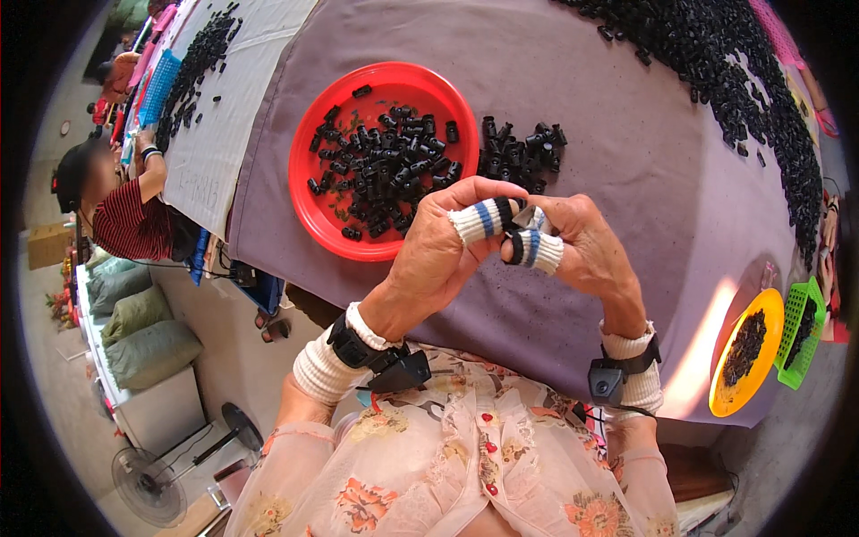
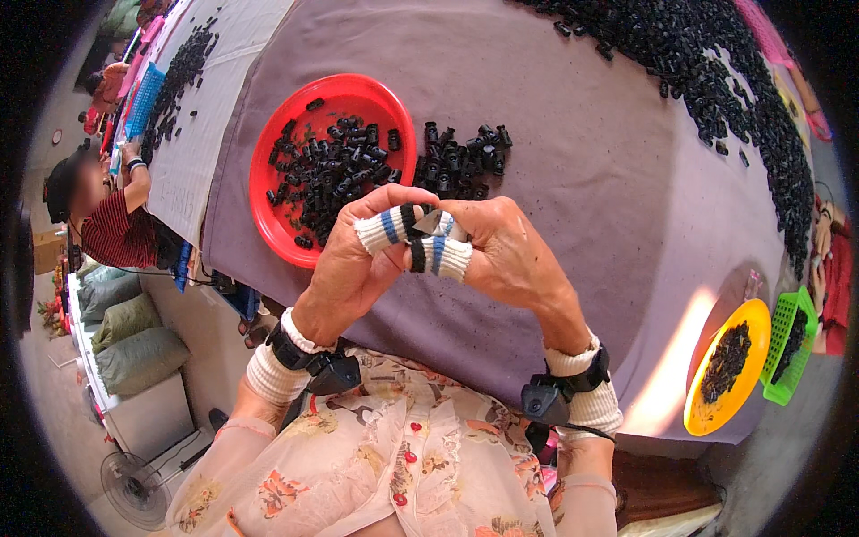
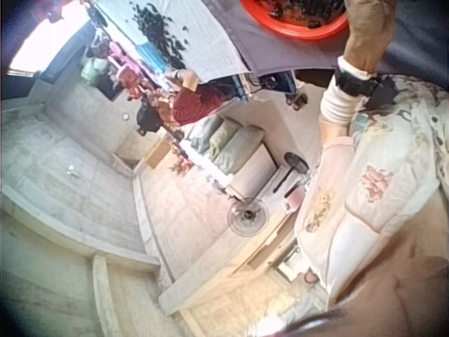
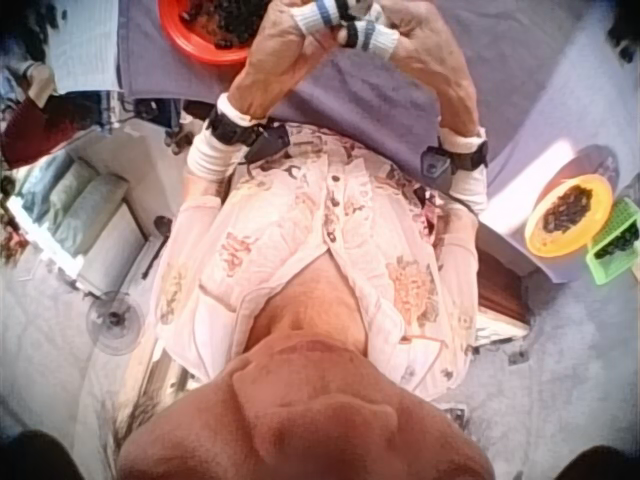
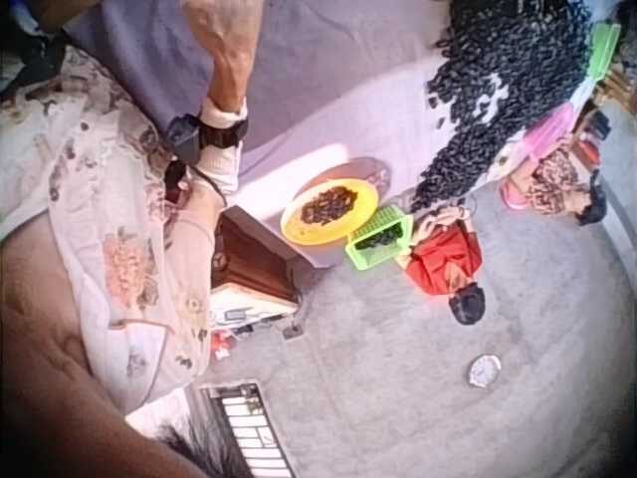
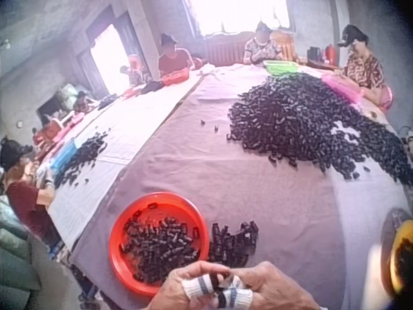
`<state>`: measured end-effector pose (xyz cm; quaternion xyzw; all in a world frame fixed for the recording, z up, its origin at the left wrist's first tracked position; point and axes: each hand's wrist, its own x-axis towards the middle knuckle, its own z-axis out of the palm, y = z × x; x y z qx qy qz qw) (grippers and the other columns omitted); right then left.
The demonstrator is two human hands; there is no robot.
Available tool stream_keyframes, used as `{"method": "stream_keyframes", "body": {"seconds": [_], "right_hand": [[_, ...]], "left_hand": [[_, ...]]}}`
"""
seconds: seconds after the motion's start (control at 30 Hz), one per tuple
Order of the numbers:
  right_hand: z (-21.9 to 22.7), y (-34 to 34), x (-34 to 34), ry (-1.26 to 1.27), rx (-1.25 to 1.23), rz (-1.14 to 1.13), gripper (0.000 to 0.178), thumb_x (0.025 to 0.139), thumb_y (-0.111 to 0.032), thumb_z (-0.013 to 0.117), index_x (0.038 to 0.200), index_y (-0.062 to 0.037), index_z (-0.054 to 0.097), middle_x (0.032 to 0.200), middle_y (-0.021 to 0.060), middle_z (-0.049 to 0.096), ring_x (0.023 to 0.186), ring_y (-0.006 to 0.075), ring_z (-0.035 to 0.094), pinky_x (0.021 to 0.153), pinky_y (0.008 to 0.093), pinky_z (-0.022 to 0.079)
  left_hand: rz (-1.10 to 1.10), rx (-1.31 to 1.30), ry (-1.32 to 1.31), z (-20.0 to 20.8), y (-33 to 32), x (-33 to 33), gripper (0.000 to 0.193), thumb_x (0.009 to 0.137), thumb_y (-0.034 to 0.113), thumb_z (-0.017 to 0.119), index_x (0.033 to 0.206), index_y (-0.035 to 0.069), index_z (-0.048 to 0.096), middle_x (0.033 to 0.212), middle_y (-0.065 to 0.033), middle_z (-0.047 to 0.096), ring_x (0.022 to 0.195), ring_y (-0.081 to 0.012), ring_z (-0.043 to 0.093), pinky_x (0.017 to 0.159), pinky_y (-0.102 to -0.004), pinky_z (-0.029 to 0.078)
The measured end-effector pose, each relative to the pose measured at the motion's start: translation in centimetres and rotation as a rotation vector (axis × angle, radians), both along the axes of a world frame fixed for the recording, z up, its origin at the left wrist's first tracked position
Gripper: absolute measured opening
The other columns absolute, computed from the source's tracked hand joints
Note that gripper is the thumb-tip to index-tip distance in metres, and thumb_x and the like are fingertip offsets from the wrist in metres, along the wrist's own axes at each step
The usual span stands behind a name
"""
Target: Sorting and joining small black plastic components on a table in a manufacturing setting.
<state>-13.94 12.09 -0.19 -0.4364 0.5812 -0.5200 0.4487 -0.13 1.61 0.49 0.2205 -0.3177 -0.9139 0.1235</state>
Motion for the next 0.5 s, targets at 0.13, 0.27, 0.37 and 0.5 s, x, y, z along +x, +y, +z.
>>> {"method": "stream_keyframes", "body": {"seconds": [0.13, 0.27, 0.37, 0.5], "right_hand": [[-0.11, -0.04, -0.09, 0.082, 0.036, 0.027, 0.03, 0.072, -0.029, 0.073, 0.078, -0.0021, 0.062, 0.056, -0.0005, 0.048, 0.053, 0.0068, 0.041, 0.047, 0.0264, 0.034], [-0.39, -0.16, -0.03, -0.036, -0.05, -0.009, 0.031, 0.07, -0.03, 0.074, 0.073, -0.0033, 0.059, 0.056, 0.0001, 0.045, 0.054, 0.0073, 0.041, 0.048, 0.026, 0.034], [-0.21, -0.19, -0.22, 0.02, -0.029, -0.038, 0.036, 0.066, -0.033, 0.076, 0.07, -0.0035, 0.056, 0.056, 0.0011, 0.045, 0.055, 0.0084, 0.042, 0.048, 0.0257, 0.034], [0.27, -0.35, -0.65, 0.101, -0.018, -0.02, 0.04, 0.062, -0.036, 0.077, 0.07, -0.0036, 0.056, 0.056, 0.0015, 0.047, 0.053, 0.0101, 0.043, 0.048, 0.0265, 0.035]], "left_hand": [[-0.012, 0.067, 0.041, -0.28, -0.24, 0.04, 0.021, 0.086, 0.009, 0.056, 0.105, -0.001, 0.056, 0.096, -0.0084, 0.061, 0.085, -0.0129, 0.06, 0.075, -0.0253, 0.051], [-0.022, 0.173, 0.117, -0.89, -0.24, 0.03, 0.023, 0.086, 0.011, 0.056, 0.106, -0.001, 0.056, 0.093, -0.0082, 0.062, 0.083, -0.0133, 0.061, 0.074, -0.0255, 0.052], [-0.009, 0.227, 0.125, -1.16, -0.02, 0.05, 0.025, 0.086, 0.012, 0.057, 0.107, -0.001, 0.055, 0.091, -0.0084, 0.063, 0.081, -0.0138, 0.062, 0.072, -0.0253, 0.052], [-0.002, 0.222, 0.114, -1.1, 0.02, 0.09, 0.025, 0.085, 0.012, 0.058, 0.107, -0.001, 0.055, 0.091, -0.0087, 0.063, 0.081, -0.0138, 0.062, 0.071, -0.025, 0.052]]}}
